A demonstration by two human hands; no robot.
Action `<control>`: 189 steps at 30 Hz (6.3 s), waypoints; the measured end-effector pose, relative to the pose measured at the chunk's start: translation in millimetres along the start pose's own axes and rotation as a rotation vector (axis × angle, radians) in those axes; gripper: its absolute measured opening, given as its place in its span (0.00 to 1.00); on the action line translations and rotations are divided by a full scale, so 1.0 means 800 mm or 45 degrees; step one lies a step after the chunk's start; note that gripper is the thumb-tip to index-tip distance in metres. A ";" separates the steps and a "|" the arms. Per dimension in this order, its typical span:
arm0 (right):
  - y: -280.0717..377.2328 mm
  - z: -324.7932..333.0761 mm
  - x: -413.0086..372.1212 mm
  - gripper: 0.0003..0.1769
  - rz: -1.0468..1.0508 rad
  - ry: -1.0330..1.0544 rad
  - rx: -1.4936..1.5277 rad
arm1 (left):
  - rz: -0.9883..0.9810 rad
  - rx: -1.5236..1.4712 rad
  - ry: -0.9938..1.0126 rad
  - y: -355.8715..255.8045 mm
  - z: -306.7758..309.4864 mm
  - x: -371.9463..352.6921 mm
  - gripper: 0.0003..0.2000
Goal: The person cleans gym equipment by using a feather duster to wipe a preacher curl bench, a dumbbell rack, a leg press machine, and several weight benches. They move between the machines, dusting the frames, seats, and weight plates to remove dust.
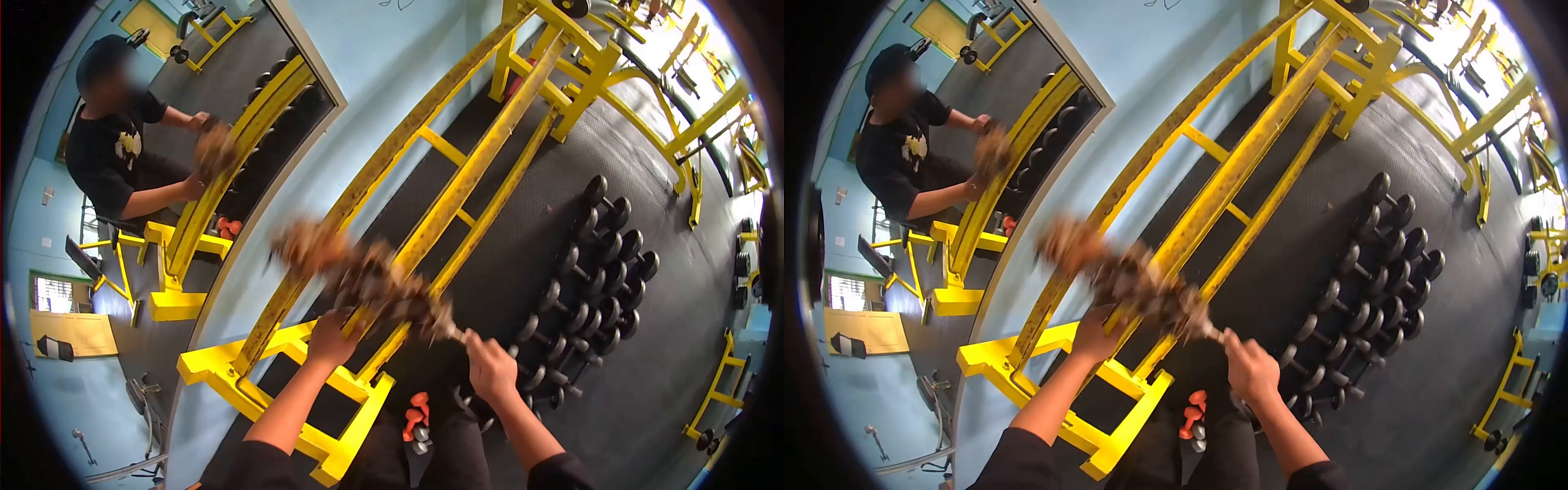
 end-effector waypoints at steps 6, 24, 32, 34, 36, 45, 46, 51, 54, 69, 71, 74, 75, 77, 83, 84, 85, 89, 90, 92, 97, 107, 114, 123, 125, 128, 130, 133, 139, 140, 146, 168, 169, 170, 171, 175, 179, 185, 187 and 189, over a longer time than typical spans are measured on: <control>-0.001 -0.001 0.105 0.20 0.133 0.062 0.016 | 0.460 -0.430 0.102 0.005 0.005 0.005 0.19; -0.217 0.033 0.307 0.13 -0.158 -0.345 -0.149 | 0.633 -0.436 0.258 0.026 -0.016 -0.006 0.28; -0.274 0.034 0.348 0.13 -0.769 -0.461 0.338 | 0.686 -0.455 0.296 0.029 -0.018 -0.008 0.30; -0.262 -0.017 0.265 0.12 -0.769 -0.475 0.256 | 0.646 -0.434 0.256 0.034 -0.022 -0.010 0.29; -0.235 -0.076 0.167 0.12 -0.556 -0.448 0.282 | 0.644 -0.469 0.250 0.042 -0.028 -0.017 0.28; -0.102 -0.304 -0.151 0.13 -0.537 0.542 0.545 | 0.591 -0.558 0.278 0.019 -0.026 0.002 0.19; -0.100 -0.325 -0.168 0.15 -0.421 0.715 0.438 | 0.607 -0.562 0.279 0.015 -0.025 0.003 0.18; -0.186 -0.345 -0.151 0.09 -0.549 0.616 0.200 | 0.597 -0.484 0.262 0.020 -0.029 -0.001 0.17; -0.222 -0.335 -0.124 0.10 -0.507 0.502 0.311 | 0.623 -0.545 0.264 0.020 -0.031 -0.002 0.18; -0.350 -0.248 -0.183 0.06 -0.507 0.635 0.041 | 0.676 -0.510 0.251 0.030 -0.031 -0.012 0.21; -0.358 -0.227 -0.165 0.05 -0.485 0.641 0.006 | 0.660 -0.491 0.243 0.027 -0.028 -0.010 0.21; -0.368 -0.220 -0.151 0.06 -0.931 0.228 0.136 | 0.583 -0.496 0.259 0.013 -0.026 -0.001 0.17; -0.363 -0.218 -0.136 0.07 -0.997 0.233 0.221 | 0.567 -0.515 0.245 0.012 -0.024 0.000 0.17; -0.348 -0.210 -0.094 0.08 -0.775 0.314 0.225 | 0.574 -0.528 0.261 0.014 -0.025 -0.002 0.17; -0.363 -0.203 0.060 0.09 -0.871 0.190 0.144 | 0.667 -0.466 0.281 0.034 -0.029 -0.019 0.19; -0.371 -0.195 0.091 0.09 -0.874 0.161 0.135 | 0.665 -0.464 0.290 0.029 -0.028 -0.012 0.19; -0.377 -0.186 0.122 0.09 -0.827 0.151 0.150 | 0.676 -0.457 0.306 0.024 -0.024 -0.010 0.19; -0.419 -0.156 0.225 0.09 -0.732 0.371 -0.031 | 0.571 -0.213 0.626 0.037 -0.017 0.002 0.24; -0.436 -0.149 0.240 0.09 -0.877 0.250 -0.031 | 0.505 -0.240 0.548 0.012 -0.003 0.027 0.27; -0.456 -0.133 0.266 0.11 -1.123 -0.116 0.178 | 0.437 -0.288 0.469 -0.031 0.000 0.085 0.30; -0.398 -0.037 0.319 0.11 -1.002 -0.673 0.511 | -0.224 -0.379 0.146 -0.136 -0.008 0.254 0.25; -0.376 0.069 0.401 0.09 -0.833 -0.371 0.476 | -0.470 -0.418 0.196 -0.243 -0.034 0.488 0.24; -0.497 0.053 0.426 0.12 -0.923 -0.520 0.304 | -0.497 -0.256 0.288 -0.306 -0.042 0.605 0.28; -0.481 -0.102 0.309 0.08 -0.795 0.445 0.289 | -0.357 -0.318 0.209 -0.393 -0.082 0.822 0.36; -0.523 -0.116 0.328 0.05 -0.830 0.551 0.151 | -0.306 -0.268 0.221 -0.402 -0.098 0.867 0.37; -0.605 -0.078 0.407 0.04 -0.932 0.061 0.245 | -0.212 -0.212 0.231 -0.405 -0.135 0.929 0.38; -0.671 -0.099 0.443 0.07 -1.016 0.046 0.344 | -0.142 -0.288 0.238 -0.409 -0.152 0.963 0.37; -0.729 -0.066 0.481 0.11 -1.072 0.281 0.229 | -0.117 -0.343 0.078 -0.415 -0.174 0.991 0.36; -0.756 -0.006 0.483 0.14 -1.178 0.025 0.430 | -0.078 -0.249 0.092 -0.408 -0.182 0.992 0.36; -0.740 0.016 0.488 0.13 -1.139 -0.037 0.403 | -0.041 -0.285 0.112 -0.408 -0.180 0.992 0.36; -0.658 0.140 0.479 0.12 -1.220 -0.353 0.484 | 0.006 -0.296 0.136 -0.408 -0.177 0.993 0.36; -0.567 0.413 0.955 0.14 -0.493 -0.171 0.129 | 0.454 -0.424 0.606 -0.403 -0.166 0.998 0.35; -0.570 0.414 0.958 0.14 -0.543 -0.167 0.156 | 0.440 -0.407 0.622 -0.404 -0.165 0.998 0.35; -0.576 0.404 0.957 0.14 -0.502 -0.158 0.181 | 0.421 -0.389 0.636 -0.403 -0.164 1.000 0.34; -0.577 0.405 0.954 0.14 -0.506 -0.155 0.181 | 0.422 -0.389 0.641 -0.396 -0.177 0.998 0.34; -0.586 0.381 0.936 0.10 -0.523 -0.196 0.241 | 0.366 -0.428 0.642 -0.387 -0.195 0.993 0.35; -0.559 0.363 0.910 0.07 -0.662 -0.272 0.582 | 0.319 -0.492 0.593 -0.393 -0.183 0.998 0.35; -0.581 0.304 0.836 0.10 -0.974 -0.175 0.641 | 0.349 -0.476 0.518 -0.402 -0.167 1.003 0.34; -0.586 0.303 0.816 0.08 -0.759 -0.064 0.578 | 0.267 -0.421 0.459 -0.404 -0.169 0.996 0.33; -0.594 0.310 0.809 0.08 -0.553 -0.184 0.451 | 0.183 -0.395 0.354 -0.411 -0.165 1.005 0.31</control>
Point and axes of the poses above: each hand's wrist, its own x-axis towards the middle knuckle, its own z-axis out of the back of the hand, y = z × x, the point moved 5 cm from there along x, towards the middle knuckle, and after that the axes turned 9 degrees about -x, right-handed, at the moved point
